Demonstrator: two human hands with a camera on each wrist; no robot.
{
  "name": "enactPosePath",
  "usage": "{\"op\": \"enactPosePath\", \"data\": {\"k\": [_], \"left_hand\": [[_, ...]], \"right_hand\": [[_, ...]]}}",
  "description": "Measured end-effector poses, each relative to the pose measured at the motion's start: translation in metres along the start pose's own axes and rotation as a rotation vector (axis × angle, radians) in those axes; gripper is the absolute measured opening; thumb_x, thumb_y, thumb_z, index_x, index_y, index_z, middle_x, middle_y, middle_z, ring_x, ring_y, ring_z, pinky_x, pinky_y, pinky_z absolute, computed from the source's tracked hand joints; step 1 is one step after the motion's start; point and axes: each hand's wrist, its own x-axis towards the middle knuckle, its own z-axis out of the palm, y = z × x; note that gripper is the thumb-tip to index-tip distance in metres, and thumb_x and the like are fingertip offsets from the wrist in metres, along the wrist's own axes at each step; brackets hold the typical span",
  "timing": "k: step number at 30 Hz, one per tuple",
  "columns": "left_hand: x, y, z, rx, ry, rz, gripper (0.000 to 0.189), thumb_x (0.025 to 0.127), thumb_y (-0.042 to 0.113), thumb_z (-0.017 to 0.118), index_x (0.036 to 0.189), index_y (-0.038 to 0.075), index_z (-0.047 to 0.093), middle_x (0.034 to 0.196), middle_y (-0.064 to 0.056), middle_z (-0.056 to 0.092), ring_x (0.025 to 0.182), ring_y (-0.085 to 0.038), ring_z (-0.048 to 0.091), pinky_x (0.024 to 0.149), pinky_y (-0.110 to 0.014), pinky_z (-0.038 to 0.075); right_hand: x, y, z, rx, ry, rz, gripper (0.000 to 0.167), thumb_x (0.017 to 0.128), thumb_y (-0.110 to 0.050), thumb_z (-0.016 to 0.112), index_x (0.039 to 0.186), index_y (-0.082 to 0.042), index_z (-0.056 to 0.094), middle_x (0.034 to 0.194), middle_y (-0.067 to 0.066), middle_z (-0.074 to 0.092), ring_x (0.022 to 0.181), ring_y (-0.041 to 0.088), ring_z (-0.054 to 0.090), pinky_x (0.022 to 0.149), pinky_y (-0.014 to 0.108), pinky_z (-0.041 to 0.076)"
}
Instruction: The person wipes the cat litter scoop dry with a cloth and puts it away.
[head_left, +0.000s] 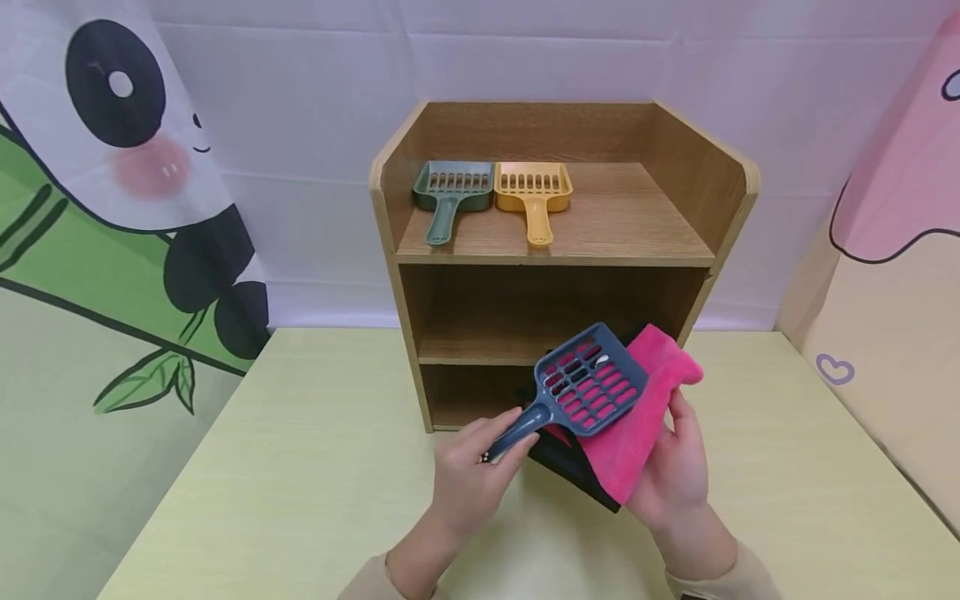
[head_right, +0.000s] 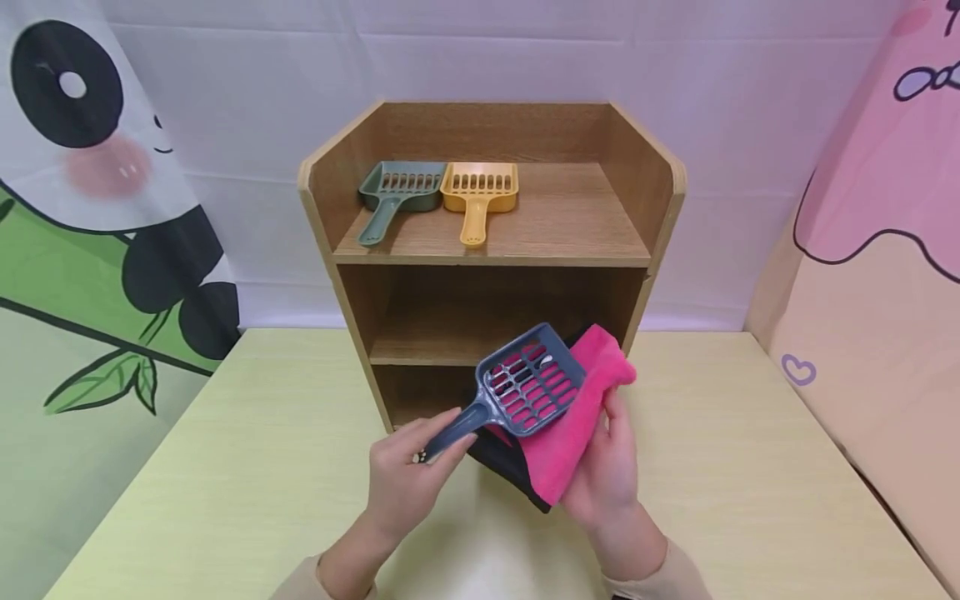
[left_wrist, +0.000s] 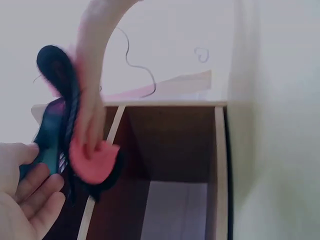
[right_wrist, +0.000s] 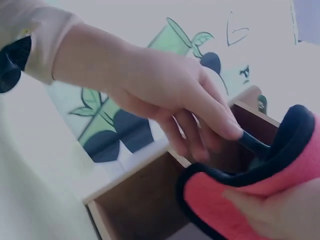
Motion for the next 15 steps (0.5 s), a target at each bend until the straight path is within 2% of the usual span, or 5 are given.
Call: {"op": "enactPosePath", "data": {"k": [2,4,7,10,15], "left_hand": [[-0.002,0.002,0.003,0.007,0.011,0.002,0.033,0.070,0.004,0.082,0.101,0.000,0.072,0.079,-0.011,0.071,0.061,-0.014,0.062,0.055,-0.013,0.050],[-0.004,0.003,0.005,0.016,0.018,0.006,0.032,0.071,0.007,0.081,0.101,0.000,0.072,0.079,-0.011,0.072,0.060,-0.013,0.062,0.055,-0.012,0.050],[-0.006,0.005,0.008,0.022,0.026,0.033,0.030,0.075,0.011,0.080,0.101,-0.001,0.072,0.079,-0.011,0.072,0.062,-0.014,0.063,0.058,-0.012,0.051],[-0.007,0.006,0.011,0.053,0.044,0.122,0.028,0.078,0.014,0.077,0.100,-0.002,0.072,0.079,-0.011,0.072,0.064,-0.015,0.066,0.062,-0.015,0.053],[-0.009,0.006,0.018,0.127,0.079,0.288,0.024,0.086,0.016,0.069,0.100,-0.004,0.071,0.080,-0.010,0.072,0.067,-0.015,0.067,0.064,-0.018,0.055]], "right_hand": [[0.000,0.005,0.000,-0.004,-0.020,-0.028,0.064,0.100,-0.052,0.004,0.151,-0.017,0.017,0.148,0.008,0.038,0.136,0.024,0.038,0.112,0.038,0.033],[0.000,0.009,0.001,-0.083,0.038,-0.070,0.056,0.102,-0.045,0.005,0.150,-0.018,0.012,0.145,0.007,0.040,0.133,0.023,0.041,0.109,0.036,0.037],[0.003,0.013,0.004,-0.321,0.253,-0.115,0.048,0.104,-0.037,0.016,0.148,-0.019,0.008,0.140,0.002,0.044,0.126,0.016,0.049,0.102,0.031,0.044],[0.007,0.017,0.009,-0.558,0.537,-0.091,0.051,0.103,-0.033,0.032,0.147,-0.020,0.011,0.138,-0.002,0.044,0.121,0.011,0.054,0.098,0.027,0.046],[0.012,0.026,0.016,-0.673,0.809,-0.020,0.060,0.100,-0.028,0.046,0.149,-0.021,0.012,0.144,0.000,0.035,0.124,0.012,0.053,0.100,0.026,0.045]]}}
